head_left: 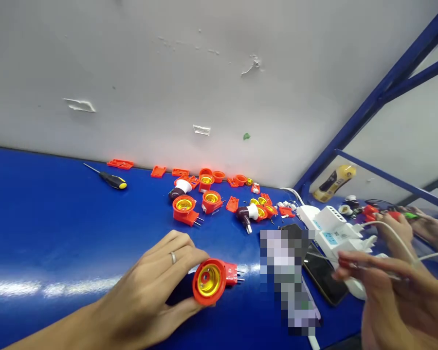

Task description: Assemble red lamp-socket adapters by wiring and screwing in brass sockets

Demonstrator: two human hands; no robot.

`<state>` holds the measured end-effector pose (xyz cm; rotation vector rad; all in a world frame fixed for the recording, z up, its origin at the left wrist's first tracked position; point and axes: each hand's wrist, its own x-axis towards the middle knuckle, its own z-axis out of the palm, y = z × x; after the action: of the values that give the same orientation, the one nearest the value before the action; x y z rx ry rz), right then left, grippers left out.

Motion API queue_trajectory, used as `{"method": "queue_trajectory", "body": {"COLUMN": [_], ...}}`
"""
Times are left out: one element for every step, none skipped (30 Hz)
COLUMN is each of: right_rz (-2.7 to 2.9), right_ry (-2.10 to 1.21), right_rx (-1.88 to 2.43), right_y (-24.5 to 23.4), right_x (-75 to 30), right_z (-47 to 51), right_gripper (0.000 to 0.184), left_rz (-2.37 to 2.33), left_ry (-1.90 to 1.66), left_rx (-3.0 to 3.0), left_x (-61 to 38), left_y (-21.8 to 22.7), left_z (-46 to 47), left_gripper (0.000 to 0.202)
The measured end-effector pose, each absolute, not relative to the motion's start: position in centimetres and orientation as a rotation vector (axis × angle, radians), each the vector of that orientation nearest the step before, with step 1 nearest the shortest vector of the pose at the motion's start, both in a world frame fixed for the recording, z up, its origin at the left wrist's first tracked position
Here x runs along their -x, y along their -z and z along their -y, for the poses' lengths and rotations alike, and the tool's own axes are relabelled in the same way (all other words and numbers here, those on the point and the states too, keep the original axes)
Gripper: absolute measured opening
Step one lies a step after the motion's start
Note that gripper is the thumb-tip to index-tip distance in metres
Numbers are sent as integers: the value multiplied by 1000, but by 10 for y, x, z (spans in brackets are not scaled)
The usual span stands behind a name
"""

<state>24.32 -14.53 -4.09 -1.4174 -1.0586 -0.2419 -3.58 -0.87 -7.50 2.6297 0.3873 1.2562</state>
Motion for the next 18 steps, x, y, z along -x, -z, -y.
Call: {"method": "queue_trajectory", "body": {"right_rz": [1005,1065,1154,1219,1258,1287,1310,1331,1345,1355,1361,1362,1360,1358,1355,1353,1352,1350], "right_ry": [282,318,294,246,189,151,121,86,62,41,24,14,7,1,-4,-10,-16,-20], "right_rx": [1440,1438,1497,1564,1595,1608,1615,1624,1630,1637,1644,1650,1655,1660,1663,1666,1667,1668], "right_y": [35,31,28,27,28,29,32,35,38,42,45,47,49,51,52,53,54,55], "right_x": [-254,-265,-276,-287,-298,-307,-315,-321,-326,-329,-330,-331,-331,-331,-330,-330,-330,-329], "right_z": [136,126,115,104,94,85,77,70,65,61,58,56,55,54,54,54,54,54], "right_gripper": [21,26,29,30,32,34,35,36,37,37,37,38,38,38,39,40,42,43], "left_rz": [-394,-406,-418,-434,-451,-465,-479,-491,-502,-508,-509,-508,-500,-486,-476,-471,-470,-474], "left_ry": [-1253,-1256,-1261,-1269,-1272,-1276,-1281,-1285,-1295,-1304,-1309,-1311,-1307,-1301,-1292,-1277,-1269,-1260], "left_rx": [-2636,-2637,-2637,-2636,-2640,-2646,-2650,-2651,-2643,-2632,-2624,-2621,-2626,-2635,-2644,-2653,-2657,-2664], "left_x": [36,36,37,38,38,39,39,39,39,39,38,38,38,39,39,40,40,41], "left_y": [75,76,77,78,80,82,84,86,87,88,89,89,89,88,88,88,88,88], "left_z": [8,7,6,5,5,4,3,2,2,2,1,1,1,1,0,0,0,1], "left_gripper": [18,18,19,21,22,24,26,26,26,24,23,22,22,23,24,25,25,26]}}
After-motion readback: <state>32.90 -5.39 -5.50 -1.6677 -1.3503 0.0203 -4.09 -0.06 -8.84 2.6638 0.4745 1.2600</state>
